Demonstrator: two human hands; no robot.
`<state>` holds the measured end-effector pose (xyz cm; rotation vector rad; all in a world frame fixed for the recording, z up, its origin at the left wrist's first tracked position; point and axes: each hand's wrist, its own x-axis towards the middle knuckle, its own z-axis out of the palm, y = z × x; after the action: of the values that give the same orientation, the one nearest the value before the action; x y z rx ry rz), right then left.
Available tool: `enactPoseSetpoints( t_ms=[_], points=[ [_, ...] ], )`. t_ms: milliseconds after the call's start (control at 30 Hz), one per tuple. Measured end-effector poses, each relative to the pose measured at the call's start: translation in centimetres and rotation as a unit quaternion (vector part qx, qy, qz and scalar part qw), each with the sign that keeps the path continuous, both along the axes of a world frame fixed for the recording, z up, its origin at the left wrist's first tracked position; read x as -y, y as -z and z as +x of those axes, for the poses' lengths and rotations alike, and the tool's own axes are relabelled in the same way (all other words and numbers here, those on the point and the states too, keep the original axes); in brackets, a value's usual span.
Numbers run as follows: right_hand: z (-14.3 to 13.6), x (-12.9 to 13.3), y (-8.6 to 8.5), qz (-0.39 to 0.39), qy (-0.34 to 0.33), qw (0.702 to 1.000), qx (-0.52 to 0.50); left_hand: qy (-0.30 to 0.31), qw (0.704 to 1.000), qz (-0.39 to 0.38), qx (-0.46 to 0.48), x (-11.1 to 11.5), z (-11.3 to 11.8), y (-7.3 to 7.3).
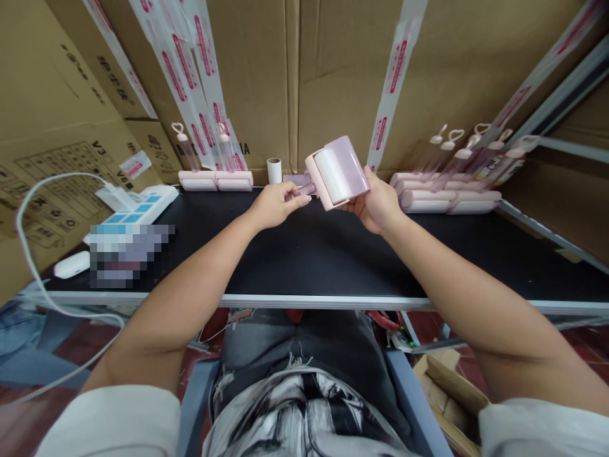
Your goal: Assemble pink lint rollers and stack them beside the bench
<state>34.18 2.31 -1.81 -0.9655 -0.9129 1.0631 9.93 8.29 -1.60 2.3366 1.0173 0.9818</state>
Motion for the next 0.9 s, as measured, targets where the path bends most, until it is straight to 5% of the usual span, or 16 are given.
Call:
enactPoseSetpoints(
  t_ms=[167, 300, 400, 500, 633, 767, 900],
  points=[
    [-0.5, 0.3, 0.6, -0.046, -0.077, 0.994, 0.067, -0.012, 1.0, 0.016, -0.023, 0.6, 0.2, 0.0],
    [0.9, -0.3, 1.0, 0.063, 0.052, 0.966, 0.247, -0.033, 0.999, 0.013, -0.038, 0.7, 0.3, 0.2],
    [2.0, 0.1, 0.5, 0.209, 0.157, 0.848, 0.462, -0.042, 0.998, 0.02, -0.039, 0.9, 0.4, 0.2],
    [1.7, 1.3, 0.2, 0.248, 0.144, 0.727, 0.624, -0.069, 0.994, 0.039, -0.075, 1.6, 0.8, -0.1],
    [-0.2, 2.2, 1.0, 0.25, 0.104, 0.641, 0.718, -0.074, 0.985, 0.058, -0.145, 3.0, 1.6, -0.4],
    [-1.0, 1.8, 1.9, 0.237, 0.119, 0.63, 0.73, -0.051, 0.984, 0.057, -0.163, 4.5, 2.3, -0.6],
    [0.5, 1.3, 1.2, 0.202, 0.156, 0.653, 0.713, -0.056, 0.986, 0.142, 0.063, 5.1, 1.9, -1.4]
  ],
)
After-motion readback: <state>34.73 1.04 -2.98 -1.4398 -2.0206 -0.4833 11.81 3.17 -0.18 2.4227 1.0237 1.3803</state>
